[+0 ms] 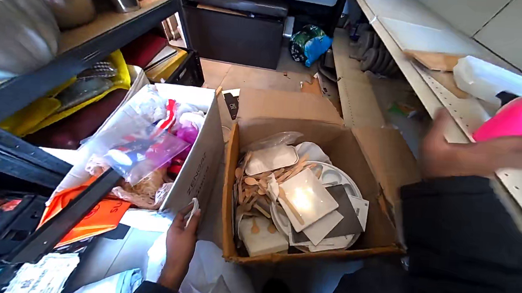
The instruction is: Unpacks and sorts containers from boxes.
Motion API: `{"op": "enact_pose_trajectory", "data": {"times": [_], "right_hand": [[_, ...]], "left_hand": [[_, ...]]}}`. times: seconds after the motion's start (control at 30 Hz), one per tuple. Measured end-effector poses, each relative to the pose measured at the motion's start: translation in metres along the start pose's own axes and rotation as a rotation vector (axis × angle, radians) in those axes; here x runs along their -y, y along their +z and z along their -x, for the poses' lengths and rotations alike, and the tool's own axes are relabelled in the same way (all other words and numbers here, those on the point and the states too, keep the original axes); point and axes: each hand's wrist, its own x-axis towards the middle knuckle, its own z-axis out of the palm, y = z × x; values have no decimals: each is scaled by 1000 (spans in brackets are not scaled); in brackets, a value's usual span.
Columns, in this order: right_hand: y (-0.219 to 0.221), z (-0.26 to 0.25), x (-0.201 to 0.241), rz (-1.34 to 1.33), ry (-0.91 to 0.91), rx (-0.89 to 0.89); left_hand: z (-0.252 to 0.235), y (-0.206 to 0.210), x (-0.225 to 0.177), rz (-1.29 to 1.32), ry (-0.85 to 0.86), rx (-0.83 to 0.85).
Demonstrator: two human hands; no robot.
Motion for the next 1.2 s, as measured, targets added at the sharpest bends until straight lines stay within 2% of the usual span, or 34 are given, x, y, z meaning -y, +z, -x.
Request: {"op": "enact_pose_trajectory", "data": {"times": [0.03, 0.1, 0.13, 0.17, 0.23, 0.33, 0.4, 0.47, 0.5, 0.63, 0.73, 0.8, 0.9, 0.97, 1.0, 1.1, 1.2], "right_hand": [[12, 17, 30, -158, -94, 182], [64, 50, 72, -265, -108, 686], [100, 67, 76, -270, -102, 878], [132, 84, 70, -256, -105, 983], [174, 102, 52, -235, -93, 1043], [195, 106, 30, -212, -6, 1029], [204, 131, 36, -170, 12, 1172], [217, 156, 45, 2, 108, 1408], [223, 165, 48, 87, 170, 1453], [243, 178, 67, 166, 298, 1375], [241, 185, 83, -95, 563, 1269], [241, 185, 97, -326, 664, 1217], [226, 189, 109, -427, 700, 1175], [199, 184, 110, -483, 703, 1139], [178, 175, 109, -520, 664, 1128], [107, 133, 103, -559, 326, 1024], [44, 105, 89, -687, -42, 672]], "left_hand": [[0, 0, 0, 8, -6, 2], [1, 1, 0, 14, -20, 2], [2, 0, 1, 12, -20, 3], [3, -1, 1, 5, -11, 9], [7, -9, 3, -25, 7, 18], [6, -14, 5, -12, 33, 32], [7, -17, 5, 29, 26, 14], [7, -13, 5, 49, 9, 14], [9, -10, 6, 48, -6, 20], [8, -6, 6, 41, -4, 16], [9, -13, 10, 51, -15, 9], [5, -8, 7, 79, -25, -5], [3, 1, 4, 82, -38, -2], [-1, 5, 3, 73, -35, 5], [-4, 7, 3, 73, -29, 1], [-10, 14, 4, 100, -9, -5], [-10, 22, 1, 49, -11, 39]]}}
